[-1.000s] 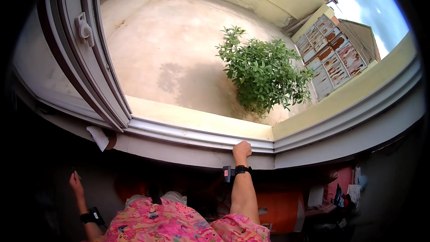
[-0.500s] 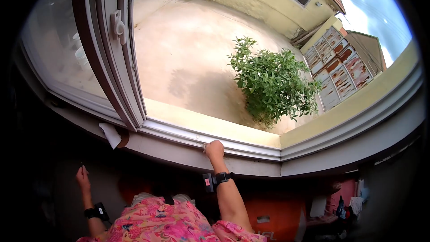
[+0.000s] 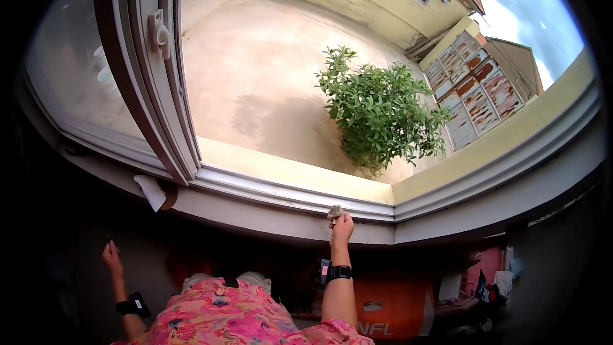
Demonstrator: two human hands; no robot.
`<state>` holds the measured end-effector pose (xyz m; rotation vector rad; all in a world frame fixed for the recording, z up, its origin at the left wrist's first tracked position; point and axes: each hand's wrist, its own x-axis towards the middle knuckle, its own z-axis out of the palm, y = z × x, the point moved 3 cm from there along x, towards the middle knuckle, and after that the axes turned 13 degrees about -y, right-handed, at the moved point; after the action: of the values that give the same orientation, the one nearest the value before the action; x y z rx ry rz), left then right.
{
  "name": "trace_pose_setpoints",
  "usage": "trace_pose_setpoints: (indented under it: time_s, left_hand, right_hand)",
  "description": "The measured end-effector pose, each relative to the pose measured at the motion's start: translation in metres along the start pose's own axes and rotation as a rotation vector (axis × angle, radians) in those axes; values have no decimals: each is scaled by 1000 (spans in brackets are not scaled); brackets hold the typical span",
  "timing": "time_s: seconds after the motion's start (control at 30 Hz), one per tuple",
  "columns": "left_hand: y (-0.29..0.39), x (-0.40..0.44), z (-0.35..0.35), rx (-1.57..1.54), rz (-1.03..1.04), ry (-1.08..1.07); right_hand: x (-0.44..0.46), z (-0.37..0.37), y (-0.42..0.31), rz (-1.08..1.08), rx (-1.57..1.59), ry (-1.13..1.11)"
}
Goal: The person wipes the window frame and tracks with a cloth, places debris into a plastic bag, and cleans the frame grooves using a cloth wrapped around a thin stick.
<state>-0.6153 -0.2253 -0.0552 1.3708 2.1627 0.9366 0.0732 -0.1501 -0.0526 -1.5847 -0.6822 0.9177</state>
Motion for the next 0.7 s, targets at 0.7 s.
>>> trace_pose_setpoints:
  time_s: [0.7]
  left_hand:
    - [45, 24, 18, 79, 96, -206]
  right_hand:
    - [13, -10, 2, -231, -806, 387]
